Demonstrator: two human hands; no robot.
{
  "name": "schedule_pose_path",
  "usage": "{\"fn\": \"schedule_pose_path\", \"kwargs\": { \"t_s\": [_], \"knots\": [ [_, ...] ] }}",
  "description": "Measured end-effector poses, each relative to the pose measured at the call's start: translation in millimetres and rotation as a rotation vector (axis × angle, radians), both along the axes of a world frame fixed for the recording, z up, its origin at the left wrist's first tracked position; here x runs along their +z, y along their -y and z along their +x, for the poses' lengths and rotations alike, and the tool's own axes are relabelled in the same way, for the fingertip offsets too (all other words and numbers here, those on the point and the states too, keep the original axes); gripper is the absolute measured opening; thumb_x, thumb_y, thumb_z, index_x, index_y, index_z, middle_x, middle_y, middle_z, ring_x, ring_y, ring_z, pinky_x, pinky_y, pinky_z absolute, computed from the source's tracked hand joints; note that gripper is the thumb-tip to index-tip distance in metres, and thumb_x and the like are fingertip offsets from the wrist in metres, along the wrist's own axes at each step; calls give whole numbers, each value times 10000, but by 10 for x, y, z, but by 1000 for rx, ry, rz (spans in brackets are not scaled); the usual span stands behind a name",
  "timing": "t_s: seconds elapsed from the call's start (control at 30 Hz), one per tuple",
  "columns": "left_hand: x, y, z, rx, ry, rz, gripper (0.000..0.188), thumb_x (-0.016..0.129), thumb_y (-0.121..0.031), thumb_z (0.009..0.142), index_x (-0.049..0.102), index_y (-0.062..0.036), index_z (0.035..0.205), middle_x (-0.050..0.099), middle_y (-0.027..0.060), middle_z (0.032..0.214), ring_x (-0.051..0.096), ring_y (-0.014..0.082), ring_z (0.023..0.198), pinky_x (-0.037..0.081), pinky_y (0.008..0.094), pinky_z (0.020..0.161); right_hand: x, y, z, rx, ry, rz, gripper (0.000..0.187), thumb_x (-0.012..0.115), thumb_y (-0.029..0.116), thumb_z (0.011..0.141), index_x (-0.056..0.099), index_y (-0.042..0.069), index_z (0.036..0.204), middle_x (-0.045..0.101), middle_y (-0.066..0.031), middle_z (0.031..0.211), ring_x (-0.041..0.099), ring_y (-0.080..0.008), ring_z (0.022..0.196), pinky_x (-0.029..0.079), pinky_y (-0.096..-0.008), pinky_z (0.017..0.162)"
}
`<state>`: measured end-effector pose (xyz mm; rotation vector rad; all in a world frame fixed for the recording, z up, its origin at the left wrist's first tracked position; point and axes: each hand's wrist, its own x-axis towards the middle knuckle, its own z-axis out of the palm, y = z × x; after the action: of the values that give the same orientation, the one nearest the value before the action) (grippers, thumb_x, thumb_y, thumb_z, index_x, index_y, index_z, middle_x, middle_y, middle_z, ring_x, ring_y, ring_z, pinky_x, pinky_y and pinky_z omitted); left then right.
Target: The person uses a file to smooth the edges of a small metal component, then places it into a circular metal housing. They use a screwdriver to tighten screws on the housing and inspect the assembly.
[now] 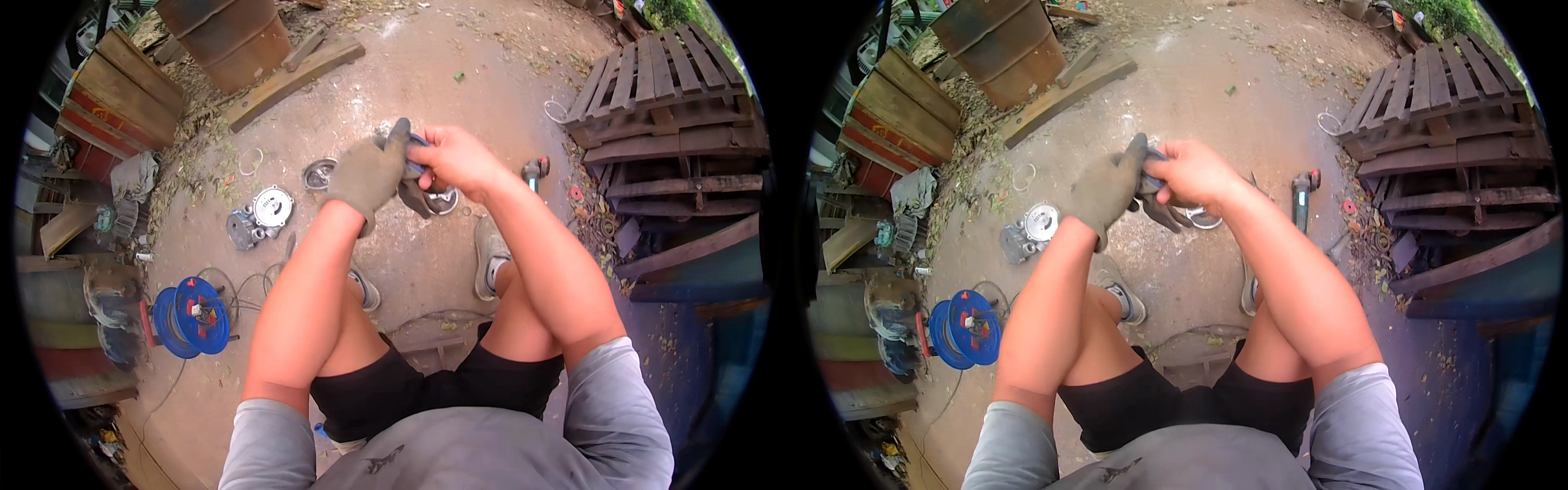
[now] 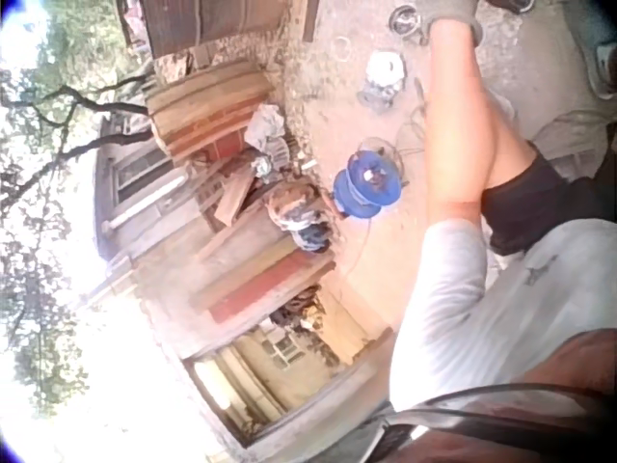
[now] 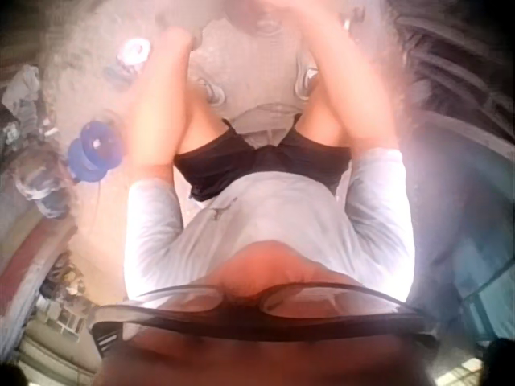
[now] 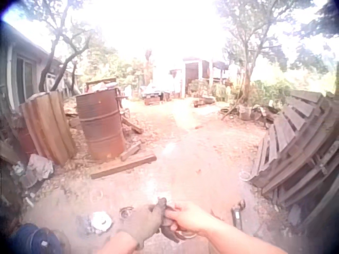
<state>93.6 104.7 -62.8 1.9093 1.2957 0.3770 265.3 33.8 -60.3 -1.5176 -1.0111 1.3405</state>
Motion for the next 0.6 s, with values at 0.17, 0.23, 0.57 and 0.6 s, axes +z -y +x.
{"fn": "schedule_pose_path", "kwargs": {
  "t_s": [0.17, 0.23, 0.57, 0.6],
  "knots": [
    [66, -2, -37, -26, 50, -63, 568, 604, -525, 1075, 798, 8, 1095, 817, 163, 924, 789, 280, 861, 597, 402, 835, -196, -47, 331, -46, 344, 134, 283, 746, 209, 997, 769, 29, 1215, 759, -83, 927, 698, -185, 712, 537, -351, 647],
    [130, 41, -2, -99, 22, -150, 516, 657, -487, 1062, 779, 8, 1140, 815, 133, 929, 764, 186, 792, 581, 357, 744, -298, -42, 457, -155, 587, 325, 269, 745, 193, 976, 781, 79, 1217, 770, -119, 906, 735, -255, 771, 569, -400, 714],
    [-349, -177, 150, -374, -588, 110, 397, 569, -329, 1008, 797, -34, 1142, 817, 180, 1101, 792, 339, 998, 598, 465, 924, -327, 263, -20, 345, 1277, 130, 244, 632, 146, 994, 802, 181, 1166, 809, -150, 1005, 784, -362, 942, 616, -500, 827],
    [-367, -174, 174, -378, -576, 259, 399, 553, -324, 1020, 798, -46, 1168, 814, 189, 1157, 788, 359, 1046, 596, 476, 949, -472, 305, -98, 374, 1330, 94, 236, 621, 186, 1014, 810, 188, 1154, 813, -140, 995, 781, -373, 924, 617, -504, 811]
  ]
}}
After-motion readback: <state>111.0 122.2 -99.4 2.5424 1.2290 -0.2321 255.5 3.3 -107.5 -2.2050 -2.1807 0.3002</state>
